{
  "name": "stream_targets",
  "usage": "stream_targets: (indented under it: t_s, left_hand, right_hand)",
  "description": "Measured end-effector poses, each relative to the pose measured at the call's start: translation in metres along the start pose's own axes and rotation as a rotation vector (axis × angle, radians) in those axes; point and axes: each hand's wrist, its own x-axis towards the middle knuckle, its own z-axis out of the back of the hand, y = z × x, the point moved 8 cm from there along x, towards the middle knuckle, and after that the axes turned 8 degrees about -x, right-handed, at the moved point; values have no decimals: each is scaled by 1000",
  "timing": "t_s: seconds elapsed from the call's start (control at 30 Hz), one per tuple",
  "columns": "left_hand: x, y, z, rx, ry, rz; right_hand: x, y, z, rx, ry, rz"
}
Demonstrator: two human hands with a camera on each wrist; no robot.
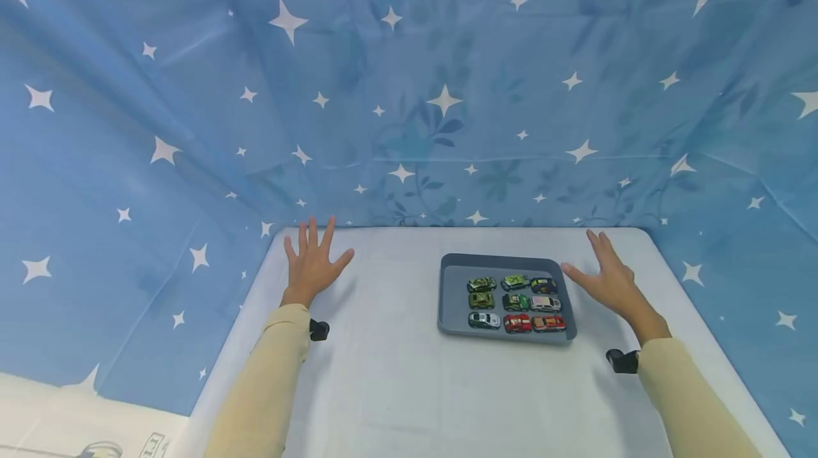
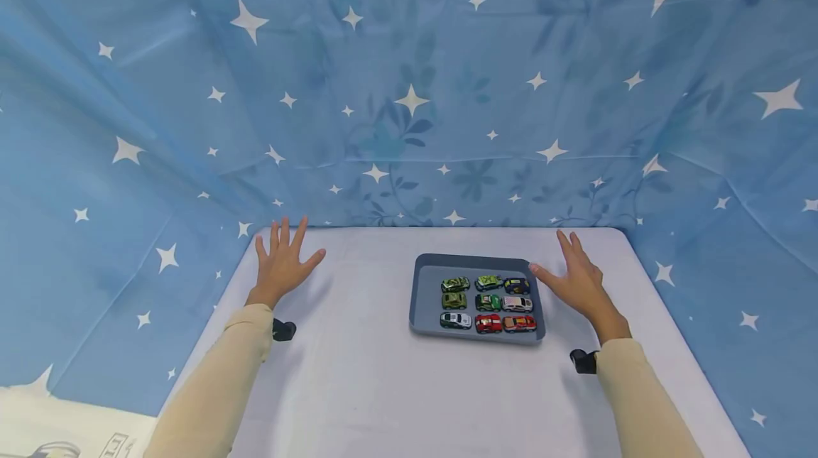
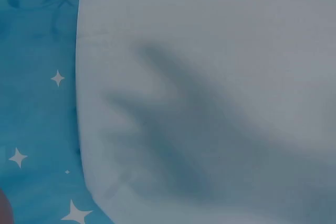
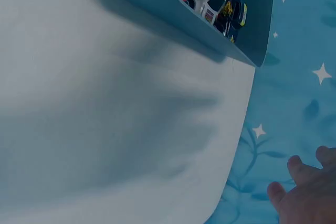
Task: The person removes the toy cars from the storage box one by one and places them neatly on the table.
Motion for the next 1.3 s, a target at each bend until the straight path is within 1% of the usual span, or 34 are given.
stream_targets:
  t_s: [0.23,0.4,0.57,0.77,0.9,1.03,1.13,1.3]
  left_hand:
    - [-3,0,0,-19,12,9]
    - [-3,1,-2,-19,10,12]
    - [-3,2,-4,-28,7,5]
    - [-3,3,-5,-17,10,5]
    - [-3,1,-6,-20,11,4]
    - [-3,-1,-6,-8,0,2]
    - [-4,-3,-7,-3,-1,3]
    - [-4,-2,-13,-2,18,14]
  right_hand:
    - [-18,11,-10,45,-14,64]
    - [-33,12,-17,70,-20,83]
    - [-51,9,-25,142,-3,50]
    - [-66,6,-47,190,73,-39]
    - [-71,2,-63,204,103,-70]
    - [-74,-4,-77,217,119,-82]
    - [-77,-8,-86,223,124,-76]
    - [-80,-11,-95,243,98,-52]
